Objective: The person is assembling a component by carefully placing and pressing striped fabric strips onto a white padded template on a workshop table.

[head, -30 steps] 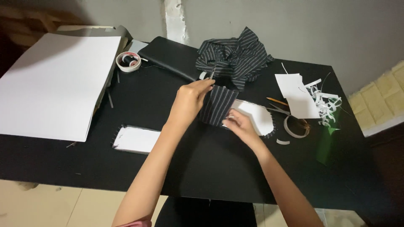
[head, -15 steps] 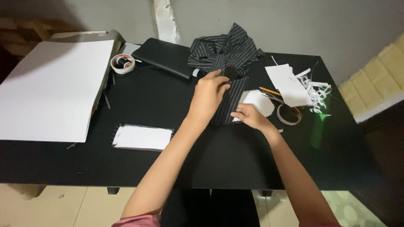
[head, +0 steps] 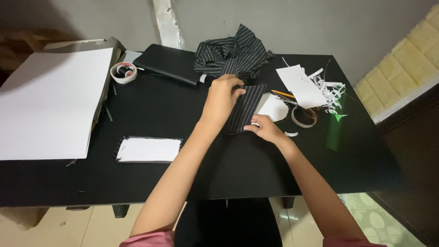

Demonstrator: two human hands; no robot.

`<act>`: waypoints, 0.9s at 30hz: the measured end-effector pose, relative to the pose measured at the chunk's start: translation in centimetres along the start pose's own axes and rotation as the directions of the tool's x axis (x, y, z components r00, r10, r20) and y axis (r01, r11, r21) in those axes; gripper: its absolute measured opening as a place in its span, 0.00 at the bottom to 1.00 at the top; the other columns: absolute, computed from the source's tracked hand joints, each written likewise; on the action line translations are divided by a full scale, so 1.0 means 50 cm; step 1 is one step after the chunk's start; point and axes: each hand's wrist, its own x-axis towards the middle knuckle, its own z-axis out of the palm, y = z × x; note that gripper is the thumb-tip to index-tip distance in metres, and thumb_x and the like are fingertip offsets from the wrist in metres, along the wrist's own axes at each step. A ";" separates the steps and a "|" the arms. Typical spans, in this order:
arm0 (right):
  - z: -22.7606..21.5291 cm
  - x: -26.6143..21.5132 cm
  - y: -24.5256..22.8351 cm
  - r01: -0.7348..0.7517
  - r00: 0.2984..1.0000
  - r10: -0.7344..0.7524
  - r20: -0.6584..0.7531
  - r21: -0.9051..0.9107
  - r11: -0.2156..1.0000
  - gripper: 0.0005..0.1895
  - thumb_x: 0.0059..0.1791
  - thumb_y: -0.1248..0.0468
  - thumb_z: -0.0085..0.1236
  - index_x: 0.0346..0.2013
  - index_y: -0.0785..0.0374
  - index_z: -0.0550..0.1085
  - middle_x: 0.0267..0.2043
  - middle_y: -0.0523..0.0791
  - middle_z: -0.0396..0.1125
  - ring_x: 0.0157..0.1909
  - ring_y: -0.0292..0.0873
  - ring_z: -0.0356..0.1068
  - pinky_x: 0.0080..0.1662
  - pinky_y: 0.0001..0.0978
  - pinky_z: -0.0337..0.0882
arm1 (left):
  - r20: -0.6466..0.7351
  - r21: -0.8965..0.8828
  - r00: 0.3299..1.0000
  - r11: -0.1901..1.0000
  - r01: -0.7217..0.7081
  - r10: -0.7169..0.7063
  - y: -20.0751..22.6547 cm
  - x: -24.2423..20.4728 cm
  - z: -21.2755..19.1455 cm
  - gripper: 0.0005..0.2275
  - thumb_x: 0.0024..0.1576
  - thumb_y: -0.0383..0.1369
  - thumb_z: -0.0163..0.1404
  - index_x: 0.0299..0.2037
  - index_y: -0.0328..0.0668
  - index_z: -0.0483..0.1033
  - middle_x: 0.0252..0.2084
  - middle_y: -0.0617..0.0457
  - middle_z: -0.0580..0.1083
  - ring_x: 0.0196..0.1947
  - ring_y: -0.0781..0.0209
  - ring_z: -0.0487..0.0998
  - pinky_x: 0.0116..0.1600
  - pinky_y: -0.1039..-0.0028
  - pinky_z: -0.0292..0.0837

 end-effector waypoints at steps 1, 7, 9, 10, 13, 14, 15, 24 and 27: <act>-0.004 0.002 0.022 0.000 1.000 0.000 -0.003 0.000 1.000 0.18 0.45 0.73 0.56 0.50 0.70 0.70 0.48 0.53 0.70 0.52 0.44 0.68 0.54 0.42 0.67 | 0.002 0.000 1.000 1.000 -0.002 0.002 0.003 -0.003 -0.004 0.07 0.51 0.29 0.56 0.39 0.42 0.79 0.44 0.42 0.74 0.44 0.44 0.77 0.44 0.63 0.77; 0.004 0.003 0.039 -0.010 1.000 0.011 -0.015 0.071 0.997 0.22 0.42 0.74 0.60 0.51 0.68 0.70 0.47 0.51 0.70 0.51 0.43 0.68 0.55 0.42 0.67 | -0.046 -0.043 0.999 0.999 -0.030 0.028 0.003 -0.002 -0.025 0.06 0.52 0.27 0.55 0.38 0.37 0.78 0.41 0.38 0.74 0.43 0.40 0.77 0.45 0.58 0.76; 0.011 -0.004 -0.033 -0.022 0.999 0.025 -0.025 0.107 0.994 0.25 0.42 0.73 0.61 0.54 0.67 0.68 0.48 0.50 0.70 0.51 0.42 0.68 0.55 0.40 0.67 | -0.066 -0.001 0.995 0.998 -0.070 0.070 -0.007 0.007 -0.032 0.05 0.51 0.29 0.56 0.36 0.41 0.78 0.39 0.41 0.75 0.41 0.41 0.77 0.42 0.57 0.76; 0.009 -0.003 -0.029 -0.023 0.999 0.026 -0.025 0.107 0.994 0.25 0.42 0.73 0.61 0.54 0.67 0.68 0.48 0.50 0.70 0.51 0.42 0.68 0.55 0.40 0.67 | -0.065 -0.002 0.995 0.998 -0.069 0.069 -0.017 0.017 -0.033 0.05 0.51 0.29 0.56 0.36 0.41 0.78 0.39 0.41 0.75 0.41 0.41 0.77 0.42 0.57 0.76; 0.002 -0.004 -0.051 -0.024 0.996 0.033 -0.084 0.103 0.994 0.23 0.44 0.68 0.61 0.52 0.66 0.69 0.46 0.49 0.70 0.50 0.41 0.69 0.56 0.37 0.65 | -0.104 0.041 0.994 0.999 -0.011 0.015 -0.046 0.048 -0.041 0.05 0.50 0.31 0.56 0.35 0.45 0.79 0.35 0.48 0.76 0.38 0.47 0.78 0.40 0.62 0.76; -0.002 -0.006 -0.081 -0.008 0.994 0.023 -0.106 0.138 0.990 0.21 0.47 0.66 0.56 0.54 0.67 0.68 0.47 0.50 0.70 0.51 0.42 0.68 0.57 0.39 0.65 | -0.134 0.062 0.991 0.998 0.021 -0.013 -0.055 0.057 -0.047 0.05 0.50 0.30 0.57 0.34 0.45 0.80 0.33 0.49 0.77 0.37 0.48 0.79 0.39 0.63 0.76; -0.005 -0.008 -0.109 0.009 0.992 0.013 -0.129 0.172 0.985 0.20 0.50 0.65 0.50 0.55 0.68 0.67 0.47 0.52 0.69 0.51 0.44 0.67 0.57 0.40 0.64 | -0.166 0.081 0.985 0.995 0.054 -0.040 -0.064 0.066 -0.053 0.05 0.49 0.30 0.58 0.34 0.44 0.80 0.32 0.50 0.77 0.35 0.49 0.79 0.38 0.65 0.76; 0.025 0.018 -0.093 0.067 0.984 -0.144 -0.100 -0.546 0.835 0.40 0.38 0.57 0.69 0.59 0.68 0.62 0.58 0.55 0.61 0.62 0.56 0.57 0.65 0.57 0.41 | -0.146 -0.128 0.976 0.981 0.144 -0.162 -0.077 0.107 -0.115 0.07 0.48 0.21 0.57 0.36 0.28 0.78 0.30 0.33 0.75 0.21 0.46 0.79 0.20 0.73 0.78; 0.037 0.044 -0.018 0.153 0.914 -0.326 -0.241 -0.539 0.828 0.09 0.44 0.61 0.64 0.37 0.58 0.75 0.41 0.42 0.71 0.54 0.42 0.66 0.65 0.46 0.43 | -0.106 -0.168 0.972 0.967 0.193 -0.212 -0.067 0.111 -0.127 0.07 0.48 0.22 0.57 0.36 0.30 0.78 0.31 0.34 0.75 0.25 0.49 0.80 0.24 0.74 0.80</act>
